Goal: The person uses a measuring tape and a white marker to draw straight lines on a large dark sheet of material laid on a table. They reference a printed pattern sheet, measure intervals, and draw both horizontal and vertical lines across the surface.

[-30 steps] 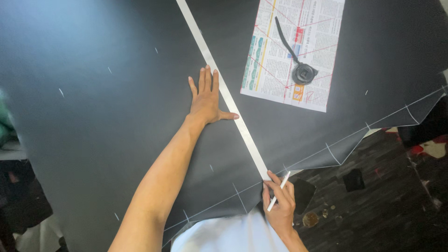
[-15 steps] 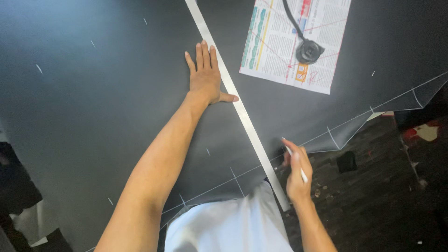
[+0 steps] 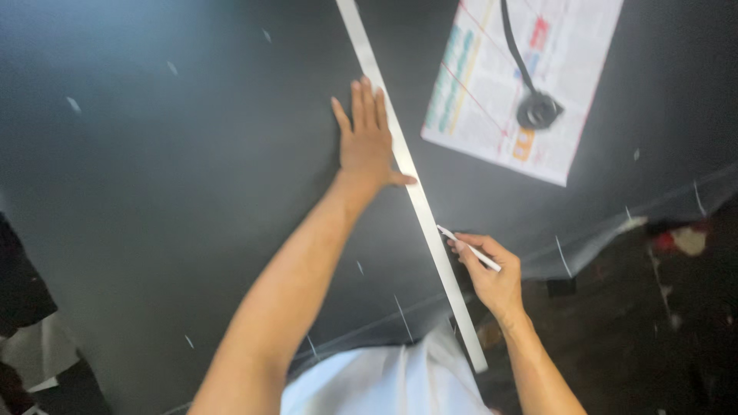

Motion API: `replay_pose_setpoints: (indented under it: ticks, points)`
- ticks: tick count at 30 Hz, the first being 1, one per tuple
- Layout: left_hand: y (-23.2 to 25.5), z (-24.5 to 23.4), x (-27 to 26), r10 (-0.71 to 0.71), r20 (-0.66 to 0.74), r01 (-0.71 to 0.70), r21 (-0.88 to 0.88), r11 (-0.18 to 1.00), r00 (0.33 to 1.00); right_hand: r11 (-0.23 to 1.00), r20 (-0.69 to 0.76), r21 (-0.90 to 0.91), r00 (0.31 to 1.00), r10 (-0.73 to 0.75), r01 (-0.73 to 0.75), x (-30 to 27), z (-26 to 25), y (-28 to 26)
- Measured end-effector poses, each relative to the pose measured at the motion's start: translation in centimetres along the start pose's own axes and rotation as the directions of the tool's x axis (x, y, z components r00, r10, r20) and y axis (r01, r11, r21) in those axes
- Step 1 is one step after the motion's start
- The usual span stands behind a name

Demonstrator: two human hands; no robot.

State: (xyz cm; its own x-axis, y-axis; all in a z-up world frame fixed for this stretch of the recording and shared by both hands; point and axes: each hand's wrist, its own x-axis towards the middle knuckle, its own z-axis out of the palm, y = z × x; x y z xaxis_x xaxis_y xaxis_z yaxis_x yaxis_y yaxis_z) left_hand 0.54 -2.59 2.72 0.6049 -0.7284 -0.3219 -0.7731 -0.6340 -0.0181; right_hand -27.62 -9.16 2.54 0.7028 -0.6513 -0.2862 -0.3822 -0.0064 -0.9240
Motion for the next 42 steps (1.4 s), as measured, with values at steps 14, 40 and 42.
replay_pose_setpoints:
  ticks: [14, 40, 42]
  points:
    - [0.4, -1.6, -0.5, -0.037, 0.09, 0.037, 0.005, 0.999, 0.995, 0.917, 0.07, 0.046, 0.914, -0.399, 0.397, 37.3, 16.7, -15.8]
    - [-2.5, -0.3, -1.9, 0.03, 0.106, -0.015, -0.142, 0.99, 0.994, 0.814, -0.087, -0.444, 0.887, -0.454, 0.373, -15.0, 1.4, 2.6]
    - [-4.3, 0.1, -3.4, 0.043, 0.146, -0.02, -0.155, 0.988, 0.988, 0.796, -0.088, -0.468, 0.876, -0.474, 0.384, -15.8, 3.1, 1.5]
